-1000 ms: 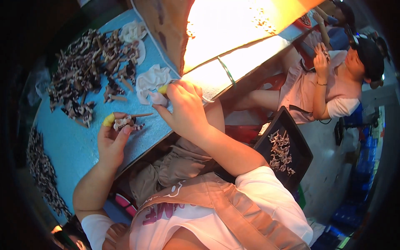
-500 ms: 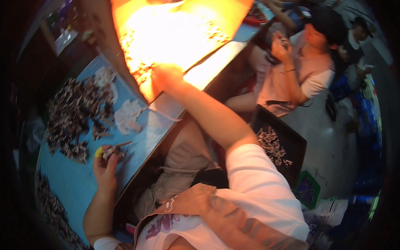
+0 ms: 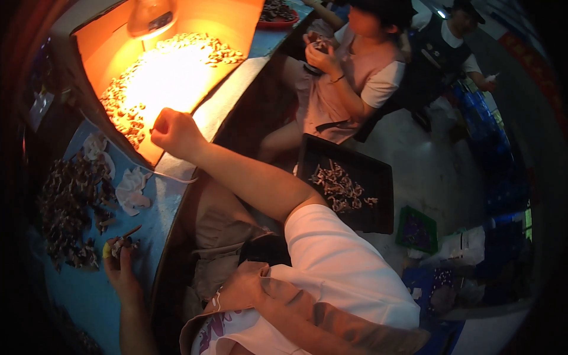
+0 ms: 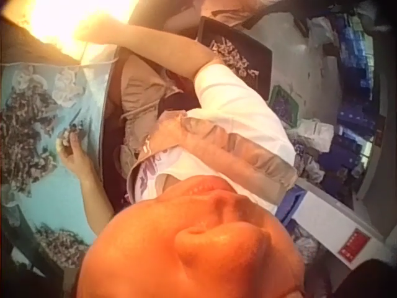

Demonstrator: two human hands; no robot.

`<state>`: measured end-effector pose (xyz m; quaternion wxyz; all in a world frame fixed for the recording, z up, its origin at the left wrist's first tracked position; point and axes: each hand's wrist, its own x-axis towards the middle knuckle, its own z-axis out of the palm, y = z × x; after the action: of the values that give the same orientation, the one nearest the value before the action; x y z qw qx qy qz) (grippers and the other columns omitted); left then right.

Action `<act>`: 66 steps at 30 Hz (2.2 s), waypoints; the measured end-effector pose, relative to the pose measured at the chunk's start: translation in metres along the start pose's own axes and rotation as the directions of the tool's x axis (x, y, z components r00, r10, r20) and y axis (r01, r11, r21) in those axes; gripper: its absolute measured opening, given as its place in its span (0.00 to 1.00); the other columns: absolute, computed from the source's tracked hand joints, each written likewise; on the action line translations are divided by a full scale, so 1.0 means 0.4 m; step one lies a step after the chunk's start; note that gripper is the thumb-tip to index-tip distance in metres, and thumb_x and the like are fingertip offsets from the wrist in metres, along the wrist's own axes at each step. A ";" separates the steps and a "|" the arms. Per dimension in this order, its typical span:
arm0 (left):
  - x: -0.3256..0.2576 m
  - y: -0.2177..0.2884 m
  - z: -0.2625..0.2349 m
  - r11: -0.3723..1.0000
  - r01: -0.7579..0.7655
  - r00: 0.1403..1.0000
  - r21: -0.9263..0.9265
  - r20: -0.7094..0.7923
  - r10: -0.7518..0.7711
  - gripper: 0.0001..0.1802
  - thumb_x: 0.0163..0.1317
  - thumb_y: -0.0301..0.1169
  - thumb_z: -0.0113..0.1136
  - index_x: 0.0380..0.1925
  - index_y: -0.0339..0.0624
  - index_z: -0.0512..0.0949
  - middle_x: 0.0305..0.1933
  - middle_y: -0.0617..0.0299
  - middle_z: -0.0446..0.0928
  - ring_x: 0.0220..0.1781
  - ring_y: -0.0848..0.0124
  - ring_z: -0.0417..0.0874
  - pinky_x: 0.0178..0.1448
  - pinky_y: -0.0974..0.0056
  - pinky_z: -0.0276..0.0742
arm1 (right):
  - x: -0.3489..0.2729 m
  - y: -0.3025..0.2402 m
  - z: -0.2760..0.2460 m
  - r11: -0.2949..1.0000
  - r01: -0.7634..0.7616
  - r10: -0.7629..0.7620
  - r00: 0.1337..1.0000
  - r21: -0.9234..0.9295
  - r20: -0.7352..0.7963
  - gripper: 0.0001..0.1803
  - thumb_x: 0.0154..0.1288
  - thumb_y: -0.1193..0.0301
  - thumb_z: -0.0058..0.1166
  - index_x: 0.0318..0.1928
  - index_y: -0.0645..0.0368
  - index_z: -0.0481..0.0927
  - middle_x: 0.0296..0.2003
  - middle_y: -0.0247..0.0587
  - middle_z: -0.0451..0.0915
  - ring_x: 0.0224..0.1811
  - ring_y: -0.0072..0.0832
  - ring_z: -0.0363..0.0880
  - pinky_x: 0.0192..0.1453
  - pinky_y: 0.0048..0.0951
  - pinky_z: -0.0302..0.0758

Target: The person assembles toy figurines by applying glue to pieces using a squeeze bottle and pressing the components together by hand.

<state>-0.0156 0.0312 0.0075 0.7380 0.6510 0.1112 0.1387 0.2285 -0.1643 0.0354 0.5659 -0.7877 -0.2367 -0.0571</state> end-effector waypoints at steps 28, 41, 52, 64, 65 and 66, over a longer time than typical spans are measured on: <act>-0.038 0.027 0.047 1.000 0.021 0.993 -0.022 0.119 -0.018 0.16 0.60 0.23 0.55 0.48 0.38 0.68 0.41 0.62 0.74 0.40 0.76 0.74 0.44 0.71 0.72 | -0.318 -0.198 0.021 0.855 -0.175 -0.052 0.908 0.489 0.416 0.10 0.62 0.71 0.55 0.41 0.63 0.78 0.30 0.36 0.77 0.30 0.18 0.75 0.36 0.20 0.73; -0.039 0.038 0.051 0.995 0.063 0.986 -0.072 0.156 -0.051 0.15 0.60 0.22 0.54 0.48 0.36 0.69 0.42 0.61 0.74 0.42 0.74 0.75 0.49 0.69 0.73 | -0.337 -0.196 0.040 0.907 -0.035 -0.134 0.921 0.419 0.366 0.16 0.61 0.78 0.50 0.50 0.61 0.74 0.38 0.36 0.68 0.35 0.19 0.68 0.41 0.19 0.67; -0.051 0.035 0.060 0.999 -0.019 0.953 -0.048 0.302 0.033 0.15 0.60 0.22 0.54 0.47 0.34 0.69 0.42 0.62 0.73 0.43 0.76 0.74 0.48 0.72 0.71 | -0.360 -0.249 0.090 0.909 0.395 -0.415 0.881 0.131 0.226 0.11 0.55 0.71 0.58 0.39 0.60 0.76 0.39 0.41 0.73 0.40 0.36 0.75 0.42 0.32 0.73; -0.062 0.022 0.065 0.994 -0.002 0.958 -0.109 0.285 0.033 0.12 0.61 0.22 0.54 0.45 0.35 0.70 0.39 0.64 0.72 0.39 0.79 0.73 0.43 0.74 0.70 | -0.382 -0.278 0.054 0.798 0.579 -0.539 0.810 -0.169 0.229 0.11 0.52 0.70 0.59 0.36 0.57 0.75 0.37 0.38 0.73 0.40 0.35 0.75 0.44 0.33 0.72; -0.065 0.025 0.067 0.993 0.003 0.953 -0.117 0.302 0.032 0.12 0.60 0.22 0.54 0.45 0.35 0.70 0.39 0.64 0.73 0.37 0.79 0.74 0.41 0.75 0.71 | -0.383 -0.280 0.052 0.796 0.578 -0.538 0.812 -0.179 0.226 0.11 0.52 0.70 0.59 0.36 0.57 0.75 0.37 0.37 0.74 0.41 0.35 0.75 0.44 0.33 0.72; -0.067 0.026 0.067 0.992 0.008 0.948 -0.125 0.318 0.032 0.12 0.60 0.22 0.54 0.45 0.35 0.70 0.38 0.64 0.73 0.35 0.79 0.74 0.39 0.75 0.72 | -0.382 -0.286 0.050 0.791 0.585 -0.544 0.806 -0.179 0.232 0.11 0.52 0.70 0.59 0.36 0.57 0.75 0.37 0.37 0.74 0.41 0.35 0.75 0.44 0.33 0.72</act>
<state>-0.0320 -0.0019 0.0206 0.7846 0.6182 -0.0223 0.0428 0.0402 -0.1648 0.0724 0.4003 -0.7454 -0.4997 -0.1857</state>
